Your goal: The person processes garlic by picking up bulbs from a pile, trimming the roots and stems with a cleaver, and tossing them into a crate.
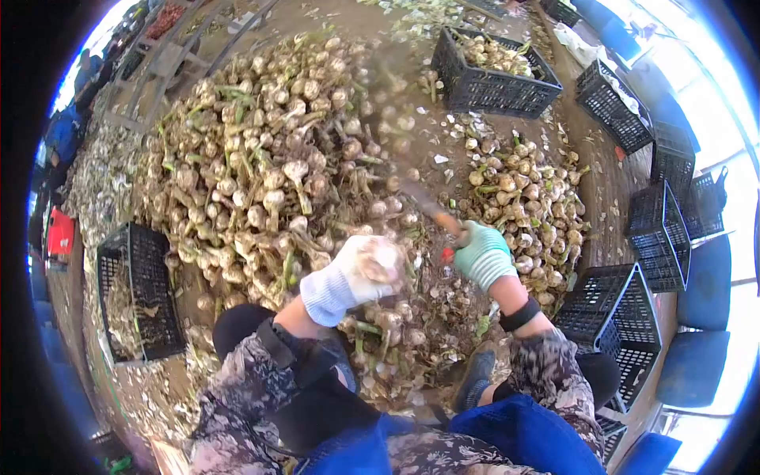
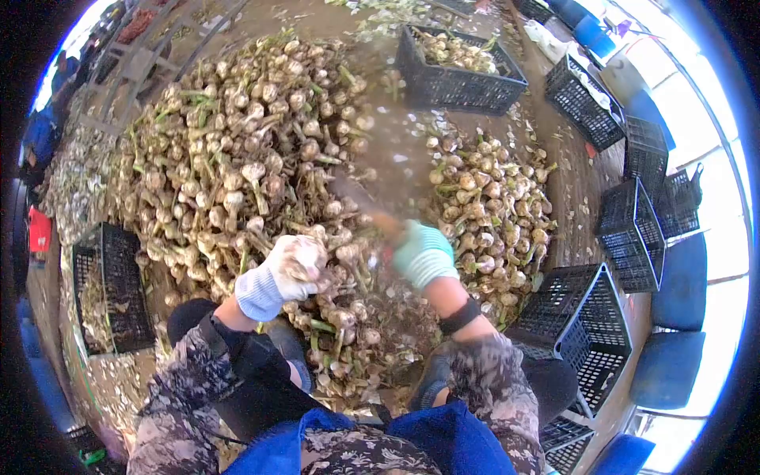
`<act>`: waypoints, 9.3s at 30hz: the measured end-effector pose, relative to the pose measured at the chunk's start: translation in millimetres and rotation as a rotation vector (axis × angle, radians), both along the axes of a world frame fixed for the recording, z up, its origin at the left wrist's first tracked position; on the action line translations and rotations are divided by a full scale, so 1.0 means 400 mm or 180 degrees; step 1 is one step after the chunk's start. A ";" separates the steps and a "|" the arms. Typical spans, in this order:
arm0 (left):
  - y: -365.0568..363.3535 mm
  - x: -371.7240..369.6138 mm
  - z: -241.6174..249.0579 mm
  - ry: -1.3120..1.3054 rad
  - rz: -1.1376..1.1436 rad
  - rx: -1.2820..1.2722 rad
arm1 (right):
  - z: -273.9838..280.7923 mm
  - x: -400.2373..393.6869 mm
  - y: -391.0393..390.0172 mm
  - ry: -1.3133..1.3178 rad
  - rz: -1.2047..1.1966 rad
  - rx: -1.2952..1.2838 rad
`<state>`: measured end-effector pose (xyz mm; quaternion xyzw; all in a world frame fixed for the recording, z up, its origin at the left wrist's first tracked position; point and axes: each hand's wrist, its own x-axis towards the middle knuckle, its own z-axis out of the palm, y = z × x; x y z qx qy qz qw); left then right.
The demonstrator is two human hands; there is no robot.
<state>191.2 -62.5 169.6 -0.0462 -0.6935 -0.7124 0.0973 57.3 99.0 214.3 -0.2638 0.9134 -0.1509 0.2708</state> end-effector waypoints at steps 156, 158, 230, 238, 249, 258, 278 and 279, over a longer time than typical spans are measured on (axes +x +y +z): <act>-0.045 -0.050 -0.062 -0.2598 0.1283 0.0105 | -0.366 0.153 -0.092 -0.0802 -0.1260 -0.2718; -0.035 -0.034 -0.040 -0.1538 0.0929 0.1558 | -0.249 0.168 -0.086 -0.0872 -0.0653 -0.2820; -0.010 -0.003 0.098 -0.0763 0.1990 0.1221 | -0.060 0.181 -0.053 -0.0066 -0.0508 -0.2546; -0.056 -0.054 0.046 -0.0624 0.2418 0.3770 | -0.211 0.353 -0.163 -0.1583 -0.1956 -0.3313; -0.022 -0.096 -0.016 -0.0019 0.1199 0.1798 | -0.591 0.196 -0.015 -0.0325 -0.2178 -0.1735; -0.002 -0.166 0.045 -0.1637 0.2343 0.1343 | -0.610 0.104 -0.059 -0.0938 -0.2977 -0.1185; -0.038 -0.106 -0.097 -0.0420 0.0503 0.1066 | 0.015 -0.007 -0.073 0.0673 0.1028 -0.0922; -0.037 -0.103 -0.094 -0.0516 0.0535 0.0689 | 0.020 -0.011 -0.073 0.0612 0.1116 -0.0839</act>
